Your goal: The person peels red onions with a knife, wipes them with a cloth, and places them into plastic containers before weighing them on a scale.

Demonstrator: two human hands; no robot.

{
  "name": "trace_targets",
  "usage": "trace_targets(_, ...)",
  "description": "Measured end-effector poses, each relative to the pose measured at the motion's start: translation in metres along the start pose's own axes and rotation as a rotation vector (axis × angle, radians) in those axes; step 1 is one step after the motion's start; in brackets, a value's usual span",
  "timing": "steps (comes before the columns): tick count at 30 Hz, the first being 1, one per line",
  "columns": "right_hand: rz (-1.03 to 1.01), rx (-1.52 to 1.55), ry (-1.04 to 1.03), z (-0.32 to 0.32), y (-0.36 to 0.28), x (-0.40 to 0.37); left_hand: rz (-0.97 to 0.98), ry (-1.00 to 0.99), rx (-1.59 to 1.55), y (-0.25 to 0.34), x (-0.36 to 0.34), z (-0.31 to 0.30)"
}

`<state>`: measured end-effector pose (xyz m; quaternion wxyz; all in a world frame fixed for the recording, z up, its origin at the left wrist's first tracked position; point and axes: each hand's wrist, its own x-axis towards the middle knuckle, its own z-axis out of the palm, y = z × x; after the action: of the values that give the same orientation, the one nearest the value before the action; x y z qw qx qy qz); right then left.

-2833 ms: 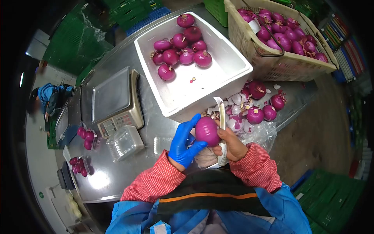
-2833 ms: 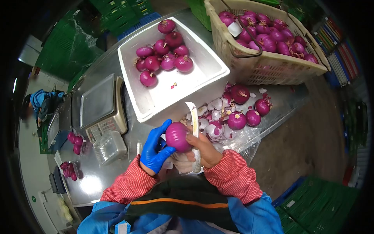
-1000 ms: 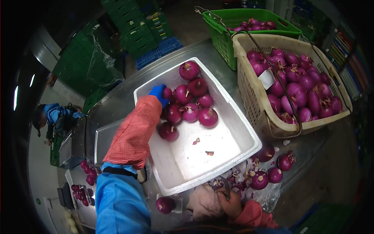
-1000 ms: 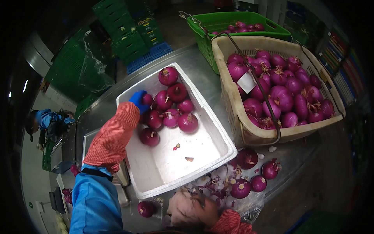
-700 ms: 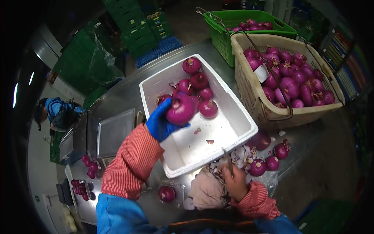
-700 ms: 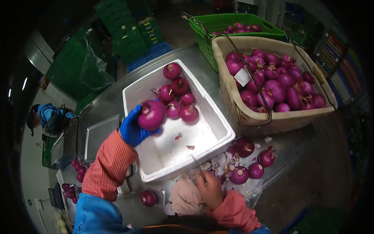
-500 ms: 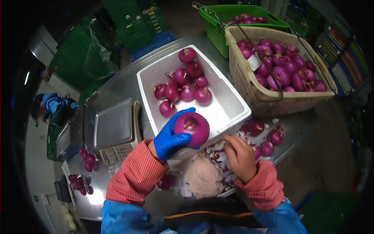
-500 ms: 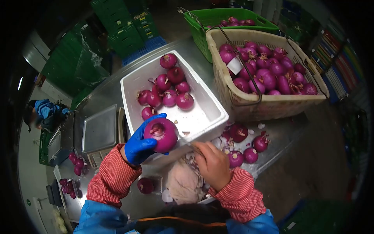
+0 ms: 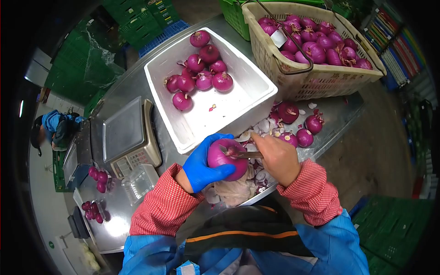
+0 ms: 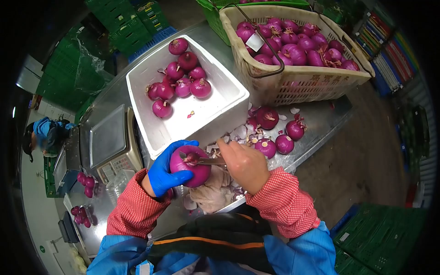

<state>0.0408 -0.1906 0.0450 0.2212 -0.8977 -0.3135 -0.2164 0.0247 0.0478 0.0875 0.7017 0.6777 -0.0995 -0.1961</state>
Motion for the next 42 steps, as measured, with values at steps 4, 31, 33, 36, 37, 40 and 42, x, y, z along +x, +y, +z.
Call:
trace_targets(4,0.071,0.004,0.04,0.004,-0.003,-0.012,-0.019,0.034,0.016,-0.002,-0.002,0.008)
trace_targets(31,0.319,1.179,-0.349,-0.01,-0.04,-0.002,0.149,0.29,0.849,-0.03,0.004,0.02)
trace_targets(33,0.474,1.208,-0.238,-0.002,-0.037,-0.006,0.145,0.33,0.884,-0.034,0.009,0.017)
trace_targets(36,0.57,0.737,-0.05,0.007,-0.02,-0.008,0.068,0.319,0.415,-0.039,0.011,0.009)
trace_targets(37,0.492,0.695,-0.068,0.006,-0.02,-0.007,0.005,0.31,0.222,-0.034,0.014,0.008)
trace_targets(40,0.384,0.681,-0.112,0.002,-0.023,-0.009,-0.234,0.258,-0.349,-0.014,0.016,0.006)
trace_targets(42,0.552,0.909,-0.134,0.008,-0.017,-0.014,-0.306,0.117,-0.695,-0.013,0.015,0.002)
